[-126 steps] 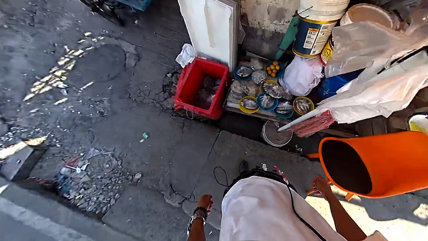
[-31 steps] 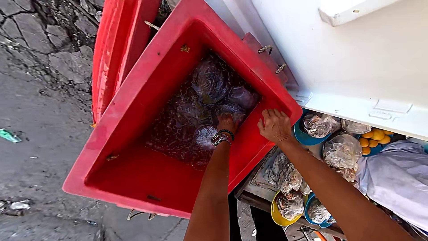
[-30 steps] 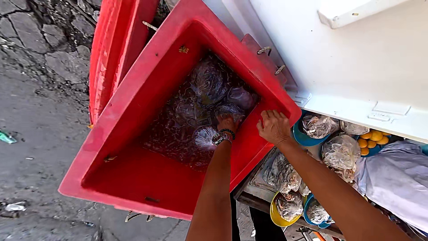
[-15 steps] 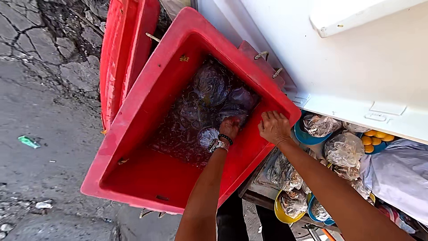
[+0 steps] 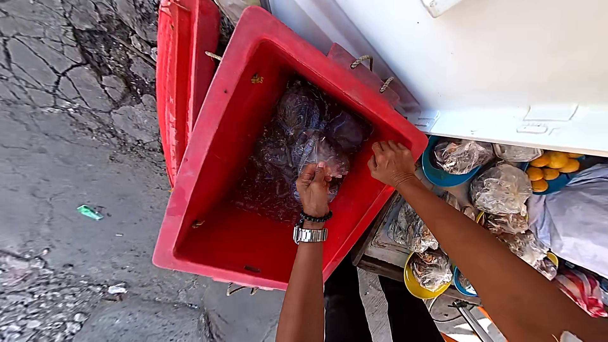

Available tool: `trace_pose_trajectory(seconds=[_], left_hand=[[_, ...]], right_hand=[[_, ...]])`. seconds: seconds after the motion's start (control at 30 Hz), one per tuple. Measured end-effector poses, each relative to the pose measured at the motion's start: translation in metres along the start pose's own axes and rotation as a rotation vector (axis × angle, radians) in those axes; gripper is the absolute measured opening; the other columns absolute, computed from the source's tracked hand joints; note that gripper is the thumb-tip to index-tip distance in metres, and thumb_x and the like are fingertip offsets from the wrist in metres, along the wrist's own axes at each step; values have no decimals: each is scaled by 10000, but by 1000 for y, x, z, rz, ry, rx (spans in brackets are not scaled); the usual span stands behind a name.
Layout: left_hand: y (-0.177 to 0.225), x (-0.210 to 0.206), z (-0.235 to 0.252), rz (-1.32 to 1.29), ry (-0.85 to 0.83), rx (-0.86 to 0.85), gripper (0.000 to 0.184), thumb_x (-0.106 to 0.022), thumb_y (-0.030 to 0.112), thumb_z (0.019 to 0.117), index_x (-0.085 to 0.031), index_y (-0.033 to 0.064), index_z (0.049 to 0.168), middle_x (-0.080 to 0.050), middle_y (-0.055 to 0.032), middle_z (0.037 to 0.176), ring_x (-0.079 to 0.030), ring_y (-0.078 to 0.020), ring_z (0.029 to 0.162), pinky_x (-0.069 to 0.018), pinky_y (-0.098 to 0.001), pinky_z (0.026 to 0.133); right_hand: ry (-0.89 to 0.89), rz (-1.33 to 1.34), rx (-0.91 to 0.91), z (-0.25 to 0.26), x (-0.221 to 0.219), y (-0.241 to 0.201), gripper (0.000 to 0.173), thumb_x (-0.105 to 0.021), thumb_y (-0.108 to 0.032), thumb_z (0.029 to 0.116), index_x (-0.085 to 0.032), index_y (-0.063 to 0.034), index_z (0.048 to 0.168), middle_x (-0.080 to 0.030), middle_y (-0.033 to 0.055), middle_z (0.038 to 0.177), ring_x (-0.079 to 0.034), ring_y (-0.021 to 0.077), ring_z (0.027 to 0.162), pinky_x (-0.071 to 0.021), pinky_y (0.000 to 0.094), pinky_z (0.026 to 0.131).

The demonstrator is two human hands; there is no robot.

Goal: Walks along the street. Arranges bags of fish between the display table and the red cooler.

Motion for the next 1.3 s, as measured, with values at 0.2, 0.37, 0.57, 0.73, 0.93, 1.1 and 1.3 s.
trace_pose_trajectory(seconds=[0.2, 0.37, 0.57, 0.73, 0.93, 1.1, 1.3], left_hand=[[37, 27, -51, -246, 195, -35, 317, -468, 131, 1083, -646, 85, 825, -658, -1, 687, -547, -45, 487, -456, -167, 448], [51, 34, -97, -334, 315, -63, 344, -458, 165, 1095, -647, 74, 822, -626, -5, 634, -525, -55, 452, -435, -177, 416], [70, 21, -152, -310, 305, -223, 397, -372, 108, 1103, -637, 44, 815, -630, -2, 615, -536, -41, 443, -444, -162, 411], [76, -5, -197, -298, 254, -123, 442, -338, 103, 1105, -654, 53, 799, -660, 5, 618, -565, -27, 457, -451, -152, 415], [69, -49, -229, -468, 83, 38, 512, -288, 165, 1123, -685, 25, 832, -688, -25, 660, -587, -49, 486, -473, -173, 441], [42, -72, -222, -499, -77, 204, 531, -265, 224, 1130, -690, 30, 876, -675, -28, 678, -583, -69, 515, -479, -197, 478], [-15, -37, -226, -115, -189, 223, 416, -276, 155, 1108, -641, -16, 1208, -696, -33, 761, -621, -81, 553, -519, -212, 483]], right_hand=[[48, 69, 18, 1, 4, 2, 416, -533, -321, 942, -717, -17, 1158, -742, 191, 1085, -709, 371, 1044, -541, 534, 851], [89, 340, 100, -8, 10, -2, 365, -630, -323, 914, -722, -37, 1122, -732, 177, 1087, -714, 350, 993, -545, 552, 804], [350, 779, 228, -104, 56, -91, 639, -824, -391, 819, -638, 18, 1274, -655, 207, 1155, -694, 309, 973, -603, 450, 760], [586, 800, 82, -144, 81, -89, 460, -794, -230, 840, -680, 39, 1196, -639, 221, 1050, -682, 322, 868, -598, 416, 686], [708, 628, 147, -169, 127, -48, 123, -675, -65, 898, -732, -3, 989, -679, 151, 937, -689, 265, 889, -593, 340, 757], [716, 596, 141, -174, 143, -15, 65, -670, -19, 882, -731, -6, 898, -682, 143, 902, -688, 250, 868, -591, 320, 759], [696, 503, 153, -172, 106, -15, 90, -669, -12, 875, -730, -29, 810, -692, 129, 866, -680, 276, 848, -576, 372, 723]])
Point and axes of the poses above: each hand's wrist, its own z-axis towards the middle knuckle, its own x-axis out of the back of the hand, y = z × x, the point moved 7 cm from there along z, towards the middle knuckle
